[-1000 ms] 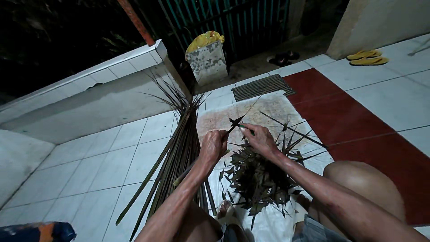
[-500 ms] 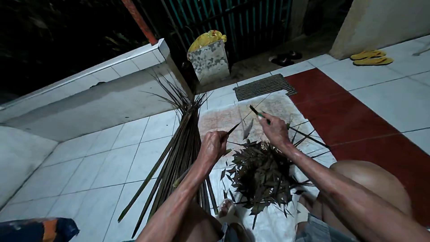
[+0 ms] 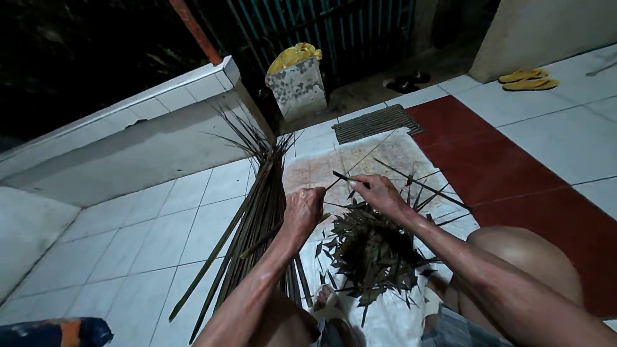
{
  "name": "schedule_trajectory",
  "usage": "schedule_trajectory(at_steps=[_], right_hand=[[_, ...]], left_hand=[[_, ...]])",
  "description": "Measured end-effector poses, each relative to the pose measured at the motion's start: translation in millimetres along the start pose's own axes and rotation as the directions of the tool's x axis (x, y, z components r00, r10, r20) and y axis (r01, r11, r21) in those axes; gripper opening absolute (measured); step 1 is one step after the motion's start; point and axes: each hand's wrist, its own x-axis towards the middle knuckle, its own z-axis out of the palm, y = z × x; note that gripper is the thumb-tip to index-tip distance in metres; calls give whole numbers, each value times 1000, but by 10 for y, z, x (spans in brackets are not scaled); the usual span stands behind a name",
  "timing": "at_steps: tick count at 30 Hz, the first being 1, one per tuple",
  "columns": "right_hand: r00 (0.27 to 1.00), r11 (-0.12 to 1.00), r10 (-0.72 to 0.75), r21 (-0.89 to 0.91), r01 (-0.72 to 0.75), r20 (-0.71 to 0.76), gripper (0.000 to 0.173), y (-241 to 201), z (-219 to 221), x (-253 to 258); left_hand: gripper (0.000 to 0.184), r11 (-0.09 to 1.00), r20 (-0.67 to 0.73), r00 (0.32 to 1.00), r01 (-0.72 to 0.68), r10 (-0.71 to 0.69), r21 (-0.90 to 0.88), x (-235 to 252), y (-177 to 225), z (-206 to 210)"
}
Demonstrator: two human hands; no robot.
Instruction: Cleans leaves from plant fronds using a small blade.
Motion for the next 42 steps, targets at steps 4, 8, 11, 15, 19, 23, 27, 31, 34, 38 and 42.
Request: schedule_trajectory(at_steps=[4, 8, 11, 15, 19, 23, 27, 31, 34, 38, 42], right_hand=[[995, 998, 52, -42, -56, -85, 34, 100, 1, 62], [960, 987, 158, 1, -163, -229, 36, 276, -135, 152], [946, 998, 51, 53, -36, -320, 36, 237, -173, 81], [982, 981, -137, 122, 153, -131, 34, 139, -32, -9], [989, 983, -143, 107, 146, -35, 34, 91, 60, -9], [992, 992, -105, 58, 109, -62, 34, 94, 71, 16], [991, 994, -93, 55, 99, -99, 35, 129, 78, 75], [983, 996, -22, 76, 37, -184, 35, 225, -25, 189], [947, 992, 53, 129, -13, -317, 37, 279, -148, 225], [971, 972, -39, 217, 92, -234, 37, 216, -184, 169], [998, 895, -55, 445, 31, 41, 41, 81, -26, 75]], left_hand=[[27, 1000, 43, 999, 9, -9, -3, 9, 39, -25], [25, 990, 63, 998, 16, -7, -140, 5, -41, -25], [27, 931, 89, 996, 45, -13, -363, 12, -166, -22], [28, 781, 166, 985, 146, -55, -607, 35, -240, -38], [27, 639, 240, 967, 235, -80, -732, 23, -224, -95], [27, 591, 273, 958, 269, -84, -760, 13, -234, -95], [27, 568, 285, 955, 283, -89, -773, 16, -253, -87], [27, 573, 304, 951, 284, -63, -769, -8, -284, -92], [27, 563, 309, 950, 284, -53, -776, -30, -315, -100], [28, 548, 291, 955, 277, -63, -789, -21, -329, -101], [28, 568, 310, 950, 272, -32, -777, 2, -241, -89]])
